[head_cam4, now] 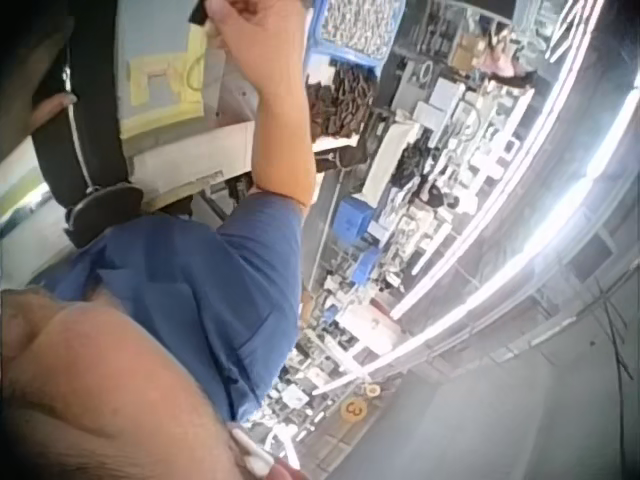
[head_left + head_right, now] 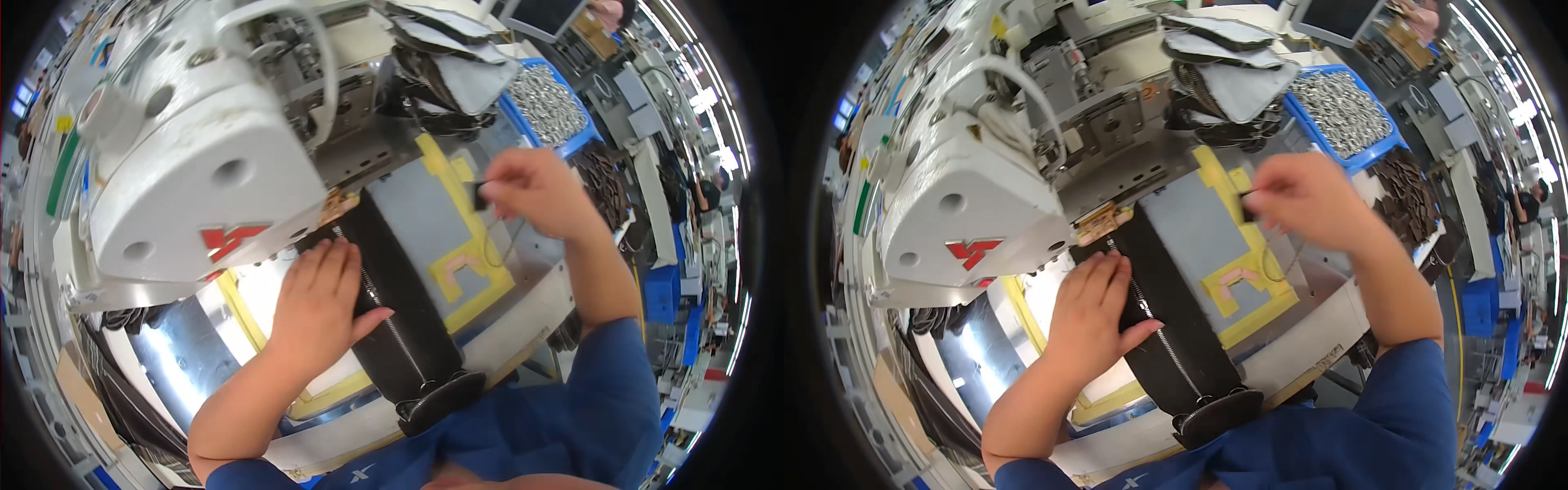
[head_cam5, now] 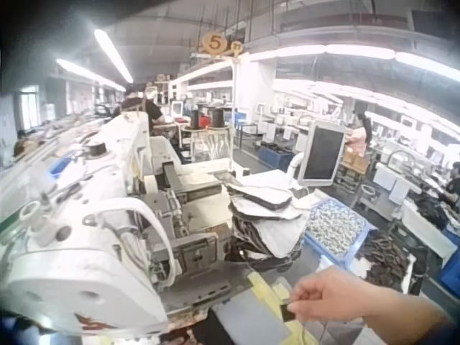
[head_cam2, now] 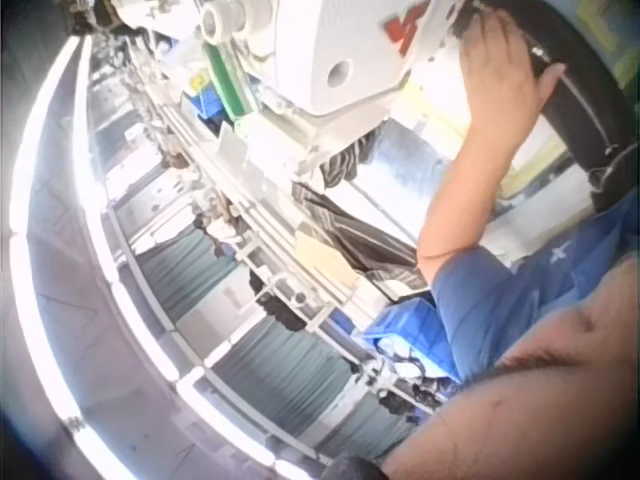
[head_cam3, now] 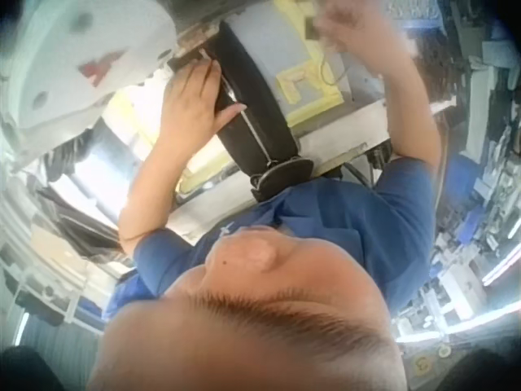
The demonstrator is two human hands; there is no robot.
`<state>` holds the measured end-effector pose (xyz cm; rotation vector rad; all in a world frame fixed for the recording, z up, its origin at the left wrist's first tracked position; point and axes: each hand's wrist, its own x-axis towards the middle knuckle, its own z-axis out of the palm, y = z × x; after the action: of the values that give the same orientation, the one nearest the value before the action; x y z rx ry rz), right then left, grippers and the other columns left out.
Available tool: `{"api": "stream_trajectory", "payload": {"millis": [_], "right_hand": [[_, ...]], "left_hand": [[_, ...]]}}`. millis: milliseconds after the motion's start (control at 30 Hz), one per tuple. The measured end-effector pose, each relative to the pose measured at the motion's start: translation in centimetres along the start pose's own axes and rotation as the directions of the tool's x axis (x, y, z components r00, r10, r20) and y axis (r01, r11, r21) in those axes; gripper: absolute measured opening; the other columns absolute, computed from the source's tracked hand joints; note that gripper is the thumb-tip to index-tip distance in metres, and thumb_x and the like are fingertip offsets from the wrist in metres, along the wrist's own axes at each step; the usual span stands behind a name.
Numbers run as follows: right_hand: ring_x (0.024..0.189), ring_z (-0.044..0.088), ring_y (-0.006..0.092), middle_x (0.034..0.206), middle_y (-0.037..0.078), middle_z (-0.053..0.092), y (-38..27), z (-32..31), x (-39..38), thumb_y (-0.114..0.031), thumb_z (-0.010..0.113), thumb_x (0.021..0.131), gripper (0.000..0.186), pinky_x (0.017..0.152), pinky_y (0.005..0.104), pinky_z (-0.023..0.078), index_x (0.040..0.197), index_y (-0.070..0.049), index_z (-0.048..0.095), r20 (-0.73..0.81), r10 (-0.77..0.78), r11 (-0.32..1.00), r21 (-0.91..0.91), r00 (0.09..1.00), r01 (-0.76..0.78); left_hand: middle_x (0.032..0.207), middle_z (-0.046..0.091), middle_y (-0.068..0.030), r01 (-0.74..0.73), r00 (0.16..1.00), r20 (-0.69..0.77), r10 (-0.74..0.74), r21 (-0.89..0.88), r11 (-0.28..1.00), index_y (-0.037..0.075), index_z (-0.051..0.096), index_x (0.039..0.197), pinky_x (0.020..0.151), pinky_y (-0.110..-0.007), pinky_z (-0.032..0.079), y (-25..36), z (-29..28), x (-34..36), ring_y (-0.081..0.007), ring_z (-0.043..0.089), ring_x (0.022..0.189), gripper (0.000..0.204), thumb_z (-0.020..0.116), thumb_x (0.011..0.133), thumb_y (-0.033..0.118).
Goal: The person operates an industrial sewing machine to attach a zipper to a small fabric pouch. They align the zipper with the pouch opening, feed the item under the machine's needle, and sew along the edge. The person repeats this process for multiple pouches, handling them one at a time.
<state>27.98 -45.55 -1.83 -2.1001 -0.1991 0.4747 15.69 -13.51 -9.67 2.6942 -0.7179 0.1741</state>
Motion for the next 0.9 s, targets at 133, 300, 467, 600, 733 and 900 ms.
{"api": "stream_trajectory", "payload": {"millis": [133,300,467,600,733,900], "right_hand": [[0.068,0.074,0.0154,0.078,0.010,0.076,-2.8,8.1,5.1,-0.020,0.076,0.099,0.021,0.061,0.0323,0.057,0.097,0.001,0.075,0.372,-0.098,0.993,-0.026,0.923,0.116],[0.072,0.074,0.0302,0.079,0.013,0.076,-1.1,12.8,8.3,-0.020,0.076,0.095,0.019,0.068,0.0401,0.057,0.097,-0.001,0.077,0.270,-0.400,0.837,-0.281,0.876,0.469],[0.092,0.077,0.0319,0.104,0.011,0.079,-1.9,11.4,6.7,-0.022,0.077,0.094,0.019,0.079,0.0419,0.060,0.102,-0.005,0.078,0.351,-0.497,0.727,-0.330,0.793,0.602],[0.110,0.075,0.0252,0.127,0.006,0.076,-0.9,11.1,6.4,-0.022,0.076,0.093,0.023,0.089,0.0363,0.063,0.110,-0.006,0.078,0.482,-0.661,0.471,-0.330,0.575,0.818],[0.110,0.075,0.0237,0.127,0.006,0.076,-0.7,11.3,6.2,-0.022,0.075,0.094,0.024,0.089,0.0353,0.063,0.111,-0.005,0.079,0.500,-0.632,0.459,-0.374,0.592,0.806],[0.110,0.075,0.0220,0.126,0.006,0.076,-0.6,11.6,6.5,-0.023,0.075,0.095,0.026,0.089,0.0352,0.064,0.114,-0.005,0.079,0.468,-0.685,0.403,-0.396,0.558,0.825]], "left_hand": [[0.130,0.068,-0.0205,-0.108,0.993,-0.046,0.109,0.008,0.994,-0.006,0.069,0.128,0.111,-0.050,0.050,0.6,0.4,-0.4,-0.0373,0.064,0.124,0.066,0.083,0.085,0.043],[0.129,0.070,-0.0194,-0.125,0.991,-0.053,0.125,0.006,0.992,-0.004,0.070,0.126,0.111,-0.048,0.051,0.9,0.2,-0.5,-0.0340,0.065,0.124,0.059,0.082,0.086,0.038],[0.130,0.069,-0.0188,-0.101,0.993,-0.062,0.100,-0.016,0.995,-0.003,0.070,0.127,0.111,-0.047,0.050,0.6,0.4,-0.8,-0.0335,0.065,0.124,0.059,0.081,0.087,0.038],[0.129,0.069,-0.0180,-0.101,0.994,-0.049,0.100,-0.033,0.994,-0.003,0.070,0.127,0.111,-0.046,0.050,0.5,0.3,-0.7,-0.0330,0.065,0.124,0.059,0.082,0.086,0.038],[0.127,0.069,-0.0174,-0.097,0.994,-0.049,0.096,-0.029,0.995,-0.003,0.070,0.127,0.110,-0.046,0.050,0.6,0.3,-0.8,-0.0324,0.064,0.124,0.059,0.082,0.086,0.038],[0.127,0.068,-0.0172,-0.097,0.994,-0.058,0.095,-0.032,0.995,-0.003,0.070,0.127,0.110,-0.046,0.051,0.5,0.4,-0.7,-0.0324,0.064,0.125,0.059,0.082,0.086,0.038]]}}
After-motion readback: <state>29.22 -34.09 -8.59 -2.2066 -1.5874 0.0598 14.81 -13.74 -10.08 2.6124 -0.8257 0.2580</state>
